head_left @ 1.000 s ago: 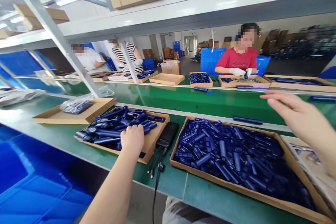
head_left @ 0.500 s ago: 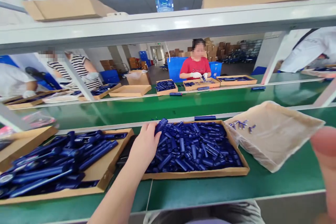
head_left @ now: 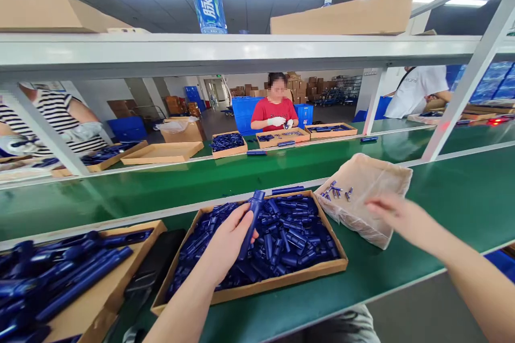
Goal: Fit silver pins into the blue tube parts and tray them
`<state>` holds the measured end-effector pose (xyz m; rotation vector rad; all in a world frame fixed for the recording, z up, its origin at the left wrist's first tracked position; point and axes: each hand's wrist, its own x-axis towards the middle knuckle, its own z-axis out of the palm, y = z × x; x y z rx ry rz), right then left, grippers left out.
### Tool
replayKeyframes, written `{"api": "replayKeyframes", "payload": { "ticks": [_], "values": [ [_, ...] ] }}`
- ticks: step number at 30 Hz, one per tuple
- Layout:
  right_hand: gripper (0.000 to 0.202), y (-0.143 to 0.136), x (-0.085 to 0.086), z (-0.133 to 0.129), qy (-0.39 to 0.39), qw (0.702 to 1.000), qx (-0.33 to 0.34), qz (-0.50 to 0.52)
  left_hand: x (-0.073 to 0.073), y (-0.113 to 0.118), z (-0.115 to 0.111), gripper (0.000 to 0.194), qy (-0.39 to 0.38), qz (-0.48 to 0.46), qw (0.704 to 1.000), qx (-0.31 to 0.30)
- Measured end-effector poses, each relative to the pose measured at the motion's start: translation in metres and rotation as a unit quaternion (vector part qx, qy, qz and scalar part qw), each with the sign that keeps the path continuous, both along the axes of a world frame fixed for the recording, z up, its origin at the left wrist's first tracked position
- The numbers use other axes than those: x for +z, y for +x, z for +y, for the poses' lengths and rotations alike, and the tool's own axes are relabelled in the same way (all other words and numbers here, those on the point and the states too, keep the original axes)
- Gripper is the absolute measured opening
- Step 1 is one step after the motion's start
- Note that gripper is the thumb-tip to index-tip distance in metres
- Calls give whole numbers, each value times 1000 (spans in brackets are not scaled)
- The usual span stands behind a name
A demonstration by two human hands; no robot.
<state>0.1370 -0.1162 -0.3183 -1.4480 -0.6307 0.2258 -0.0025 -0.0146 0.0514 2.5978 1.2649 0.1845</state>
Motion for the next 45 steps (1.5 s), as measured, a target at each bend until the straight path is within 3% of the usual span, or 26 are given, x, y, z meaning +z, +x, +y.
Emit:
{"api": "replayKeyframes", "payload": {
  "ticks": [3, 6, 11, 15, 18, 23, 27, 30, 33, 36, 39, 42, 45],
  "values": [
    [27, -15, -14, 20, -62, 992, 82, -75, -17, 3, -2, 43, -149, -106, 983, 36],
    [23, -40, -15, 32, -91, 986, 90, -110, -35, 7, -1, 35, -256, -149, 953, 59],
    [27, -76, 15, 29, -70, 981, 128, -131, -62, 13, -3, 31, -328, -129, 932, 85],
    [34, -73, 39, 19, -11, 979, 192, -65, -77, 15, -5, 32, -362, -128, 919, 93],
    [41, -50, 46, 19, -29, 966, 256, -20, -82, 14, -2, 35, -391, -131, 905, 105],
    [14, -27, 48, 44, -132, 945, 298, -4, -80, 9, 2, 44, -429, -160, 881, 124],
    [14, -29, 45, 58, -220, 942, 255, 14, -79, 3, 4, 50, -458, -178, 865, 98],
    [10, -28, 44, 53, -236, 953, 186, 37, -80, -1, 4, 52, -466, -204, 857, 82],
    [19, -33, 50, 40, -198, 969, 132, 64, -82, -1, 3, 51, -464, -217, 855, 81],
    [28, -55, 70, 26, -47, 988, 99, 113, -85, -1, 1, 45, -452, -232, 856, 91],
    [29, -85, 100, 14, 99, 979, 70, 162, -88, -2, 0, 43, -441, -249, 858, 89],
    [17, -107, 129, 9, 155, 985, 28, 78, -89, -4, 0, 39, -437, -269, 855, 70],
    [14, -114, 146, 12, 185, 982, -9, -30, -88, -6, 1, 38, -447, -276, 850, 48]
  ]
}}
